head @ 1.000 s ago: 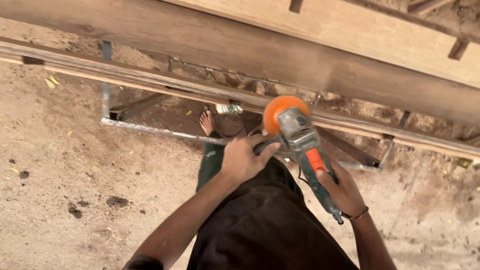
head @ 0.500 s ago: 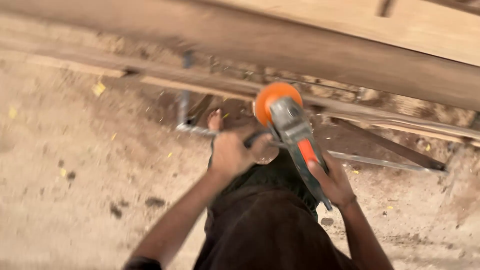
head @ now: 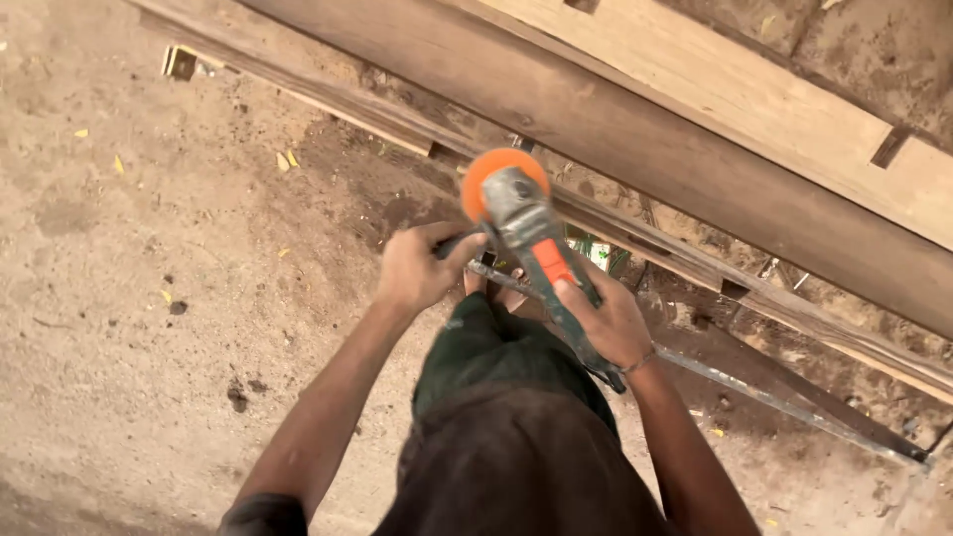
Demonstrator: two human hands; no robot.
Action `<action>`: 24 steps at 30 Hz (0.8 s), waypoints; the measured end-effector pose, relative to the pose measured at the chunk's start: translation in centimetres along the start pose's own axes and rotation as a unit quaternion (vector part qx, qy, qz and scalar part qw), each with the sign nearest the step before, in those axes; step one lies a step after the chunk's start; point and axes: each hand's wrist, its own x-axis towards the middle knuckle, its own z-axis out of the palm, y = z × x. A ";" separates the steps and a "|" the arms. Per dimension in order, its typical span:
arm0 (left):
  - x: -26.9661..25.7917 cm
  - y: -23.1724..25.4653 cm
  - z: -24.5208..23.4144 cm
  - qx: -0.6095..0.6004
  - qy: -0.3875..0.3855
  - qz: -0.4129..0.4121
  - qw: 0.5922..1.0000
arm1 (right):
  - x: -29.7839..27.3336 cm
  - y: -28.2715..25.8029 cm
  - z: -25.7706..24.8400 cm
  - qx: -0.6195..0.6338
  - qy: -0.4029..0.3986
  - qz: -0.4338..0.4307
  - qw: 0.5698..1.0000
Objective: Smooth long wooden beams using an angle grinder equipped with a sanding disc.
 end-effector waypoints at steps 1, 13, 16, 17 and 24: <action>-0.2 0.2 0.7 -0.002 0.012 0.050 0.999 | -1.0 1.4 -0.4 -0.015 0.014 0.024 1.000; 3.2 -3.2 -7.4 -0.027 -0.027 0.035 0.999 | 4.2 -2.9 5.6 -0.083 0.037 0.024 0.996; 5.8 -8.1 -13.6 -0.023 0.028 0.057 0.998 | 10.0 -8.5 11.2 -0.054 0.000 -0.006 0.999; 6.8 -9.5 -15.7 -0.050 0.048 0.057 0.996 | 11.9 -10.6 13.0 -0.021 -0.030 -0.040 0.999; 12.3 -16.6 -30.3 -0.016 0.113 0.004 0.993 | 24.0 -20.9 24.1 -0.030 -0.084 -0.024 0.996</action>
